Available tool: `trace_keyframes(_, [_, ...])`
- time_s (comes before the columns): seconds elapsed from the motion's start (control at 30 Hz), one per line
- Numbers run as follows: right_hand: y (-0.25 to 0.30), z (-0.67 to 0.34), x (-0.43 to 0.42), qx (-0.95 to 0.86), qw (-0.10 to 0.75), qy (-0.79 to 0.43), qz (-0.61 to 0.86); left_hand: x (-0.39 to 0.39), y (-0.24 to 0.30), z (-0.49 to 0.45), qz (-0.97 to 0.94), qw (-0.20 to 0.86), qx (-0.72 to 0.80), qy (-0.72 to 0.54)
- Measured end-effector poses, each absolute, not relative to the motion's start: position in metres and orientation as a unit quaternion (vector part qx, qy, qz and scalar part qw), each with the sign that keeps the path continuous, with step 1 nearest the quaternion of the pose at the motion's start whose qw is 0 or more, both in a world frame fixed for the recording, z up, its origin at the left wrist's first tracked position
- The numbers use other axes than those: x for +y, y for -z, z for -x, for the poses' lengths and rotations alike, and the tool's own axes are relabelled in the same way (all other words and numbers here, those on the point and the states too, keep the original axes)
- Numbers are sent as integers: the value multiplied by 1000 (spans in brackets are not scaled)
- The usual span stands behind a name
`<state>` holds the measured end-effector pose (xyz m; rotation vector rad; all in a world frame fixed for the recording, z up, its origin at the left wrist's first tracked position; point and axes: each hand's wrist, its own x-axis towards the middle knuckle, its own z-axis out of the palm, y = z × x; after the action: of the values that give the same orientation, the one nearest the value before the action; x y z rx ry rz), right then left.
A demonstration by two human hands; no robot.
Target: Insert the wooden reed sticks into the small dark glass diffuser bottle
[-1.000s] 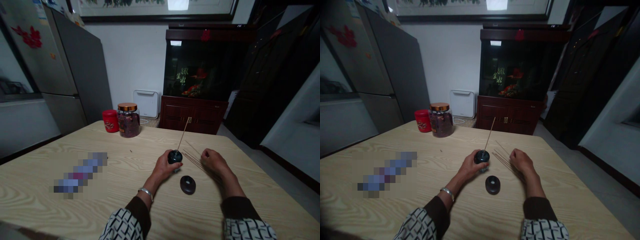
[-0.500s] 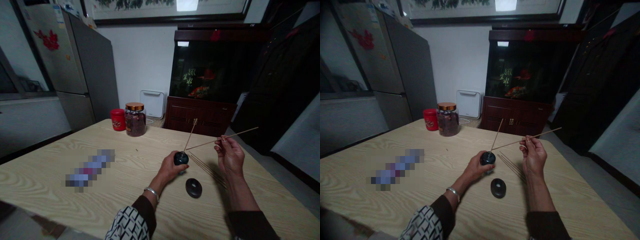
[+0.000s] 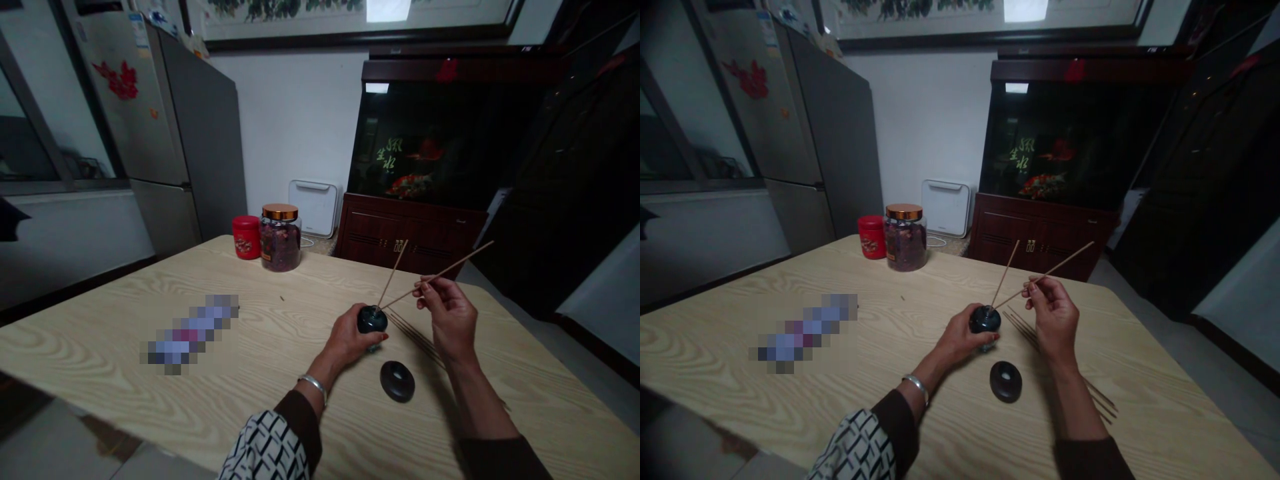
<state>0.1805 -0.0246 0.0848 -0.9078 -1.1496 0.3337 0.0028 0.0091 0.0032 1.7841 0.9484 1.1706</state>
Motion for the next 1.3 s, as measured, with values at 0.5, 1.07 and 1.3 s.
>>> trace_keyframes(0.5, [-44,-258,-19,-612,250,-26,750,8,-6,-3,-699,391,388,-457])
trace_keyframes(1.07, [-15,-277,-14,-635,163,-133,743,7,-6,-4,-693,395,383,-465])
trace_keyframes(1.3, [-92,-261,-44,-519,553,15,652,7,-8,-4,-689,398,394,-460])
